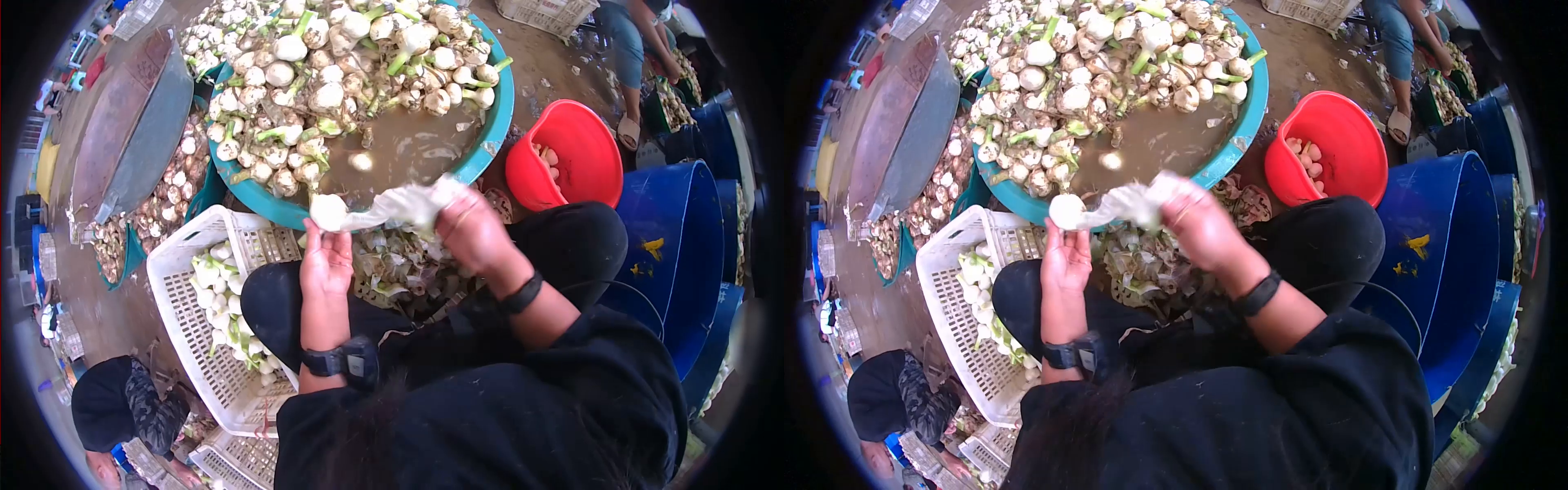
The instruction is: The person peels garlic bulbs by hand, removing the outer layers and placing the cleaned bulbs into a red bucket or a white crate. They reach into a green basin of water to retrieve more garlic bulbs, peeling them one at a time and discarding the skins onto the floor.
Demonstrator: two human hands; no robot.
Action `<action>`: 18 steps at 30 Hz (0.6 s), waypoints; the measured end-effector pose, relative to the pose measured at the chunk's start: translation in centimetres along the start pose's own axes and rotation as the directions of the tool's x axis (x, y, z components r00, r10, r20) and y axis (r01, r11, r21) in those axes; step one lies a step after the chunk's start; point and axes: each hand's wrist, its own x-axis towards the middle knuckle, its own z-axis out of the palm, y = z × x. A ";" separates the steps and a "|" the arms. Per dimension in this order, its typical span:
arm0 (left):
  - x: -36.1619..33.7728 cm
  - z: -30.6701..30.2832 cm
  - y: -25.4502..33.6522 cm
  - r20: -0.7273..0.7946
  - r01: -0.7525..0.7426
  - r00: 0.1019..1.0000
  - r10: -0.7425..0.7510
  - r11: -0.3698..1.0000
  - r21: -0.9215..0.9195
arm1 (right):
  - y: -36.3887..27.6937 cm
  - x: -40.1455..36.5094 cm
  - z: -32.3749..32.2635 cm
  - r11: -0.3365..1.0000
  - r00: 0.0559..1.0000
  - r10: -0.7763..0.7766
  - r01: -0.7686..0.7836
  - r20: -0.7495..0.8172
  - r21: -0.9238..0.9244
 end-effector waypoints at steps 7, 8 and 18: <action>-0.2 0.2 1.4 -0.085 -0.001 0.996 0.000 1.000 -0.013 | -3.2 1.9 -2.5 0.856 0.976 0.038 0.079 -0.216 0.511; -0.1 -0.2 1.5 -0.098 -0.034 0.995 0.032 0.999 -0.015 | -2.6 2.1 -2.8 0.987 0.992 0.094 -0.081 -0.089 0.142; -2.0 -0.1 5.3 -0.089 -0.332 0.936 0.342 0.937 0.107 | 2.7 5.0 3.3 0.890 0.846 0.451 -0.450 0.285 -0.071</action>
